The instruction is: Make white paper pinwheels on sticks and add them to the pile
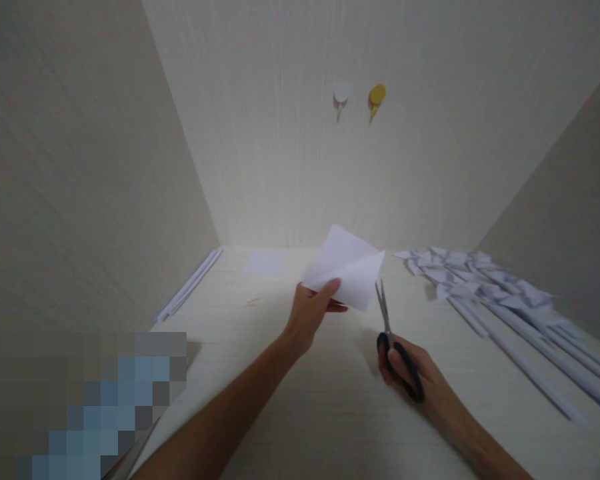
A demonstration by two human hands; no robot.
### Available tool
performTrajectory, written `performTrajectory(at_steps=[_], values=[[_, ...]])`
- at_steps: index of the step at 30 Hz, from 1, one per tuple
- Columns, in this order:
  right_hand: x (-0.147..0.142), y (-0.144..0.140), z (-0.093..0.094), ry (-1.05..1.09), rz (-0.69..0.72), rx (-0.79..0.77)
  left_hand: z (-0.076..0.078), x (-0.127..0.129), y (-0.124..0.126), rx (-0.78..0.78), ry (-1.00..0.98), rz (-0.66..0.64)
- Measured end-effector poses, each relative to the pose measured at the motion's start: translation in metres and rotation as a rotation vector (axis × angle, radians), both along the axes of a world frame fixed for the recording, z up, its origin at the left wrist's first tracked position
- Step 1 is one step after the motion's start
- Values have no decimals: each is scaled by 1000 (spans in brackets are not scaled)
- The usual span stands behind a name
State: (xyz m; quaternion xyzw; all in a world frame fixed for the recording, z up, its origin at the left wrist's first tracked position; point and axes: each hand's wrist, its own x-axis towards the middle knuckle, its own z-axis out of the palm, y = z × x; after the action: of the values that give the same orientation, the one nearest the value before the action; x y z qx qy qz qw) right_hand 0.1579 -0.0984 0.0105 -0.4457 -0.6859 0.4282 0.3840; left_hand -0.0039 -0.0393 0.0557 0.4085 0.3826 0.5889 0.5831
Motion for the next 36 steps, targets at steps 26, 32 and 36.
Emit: performTrajectory(at_steps=[26,32,36], values=[[-1,-1,-2,-99,109,-45,2,-3,3,-23,-2,-52],[-1,-1,-3,-96,126,-56,2,-3,3,-13,4,-40],[-2,-2,-1,-105,104,-65,2,-3,2,-5,1,-49]])
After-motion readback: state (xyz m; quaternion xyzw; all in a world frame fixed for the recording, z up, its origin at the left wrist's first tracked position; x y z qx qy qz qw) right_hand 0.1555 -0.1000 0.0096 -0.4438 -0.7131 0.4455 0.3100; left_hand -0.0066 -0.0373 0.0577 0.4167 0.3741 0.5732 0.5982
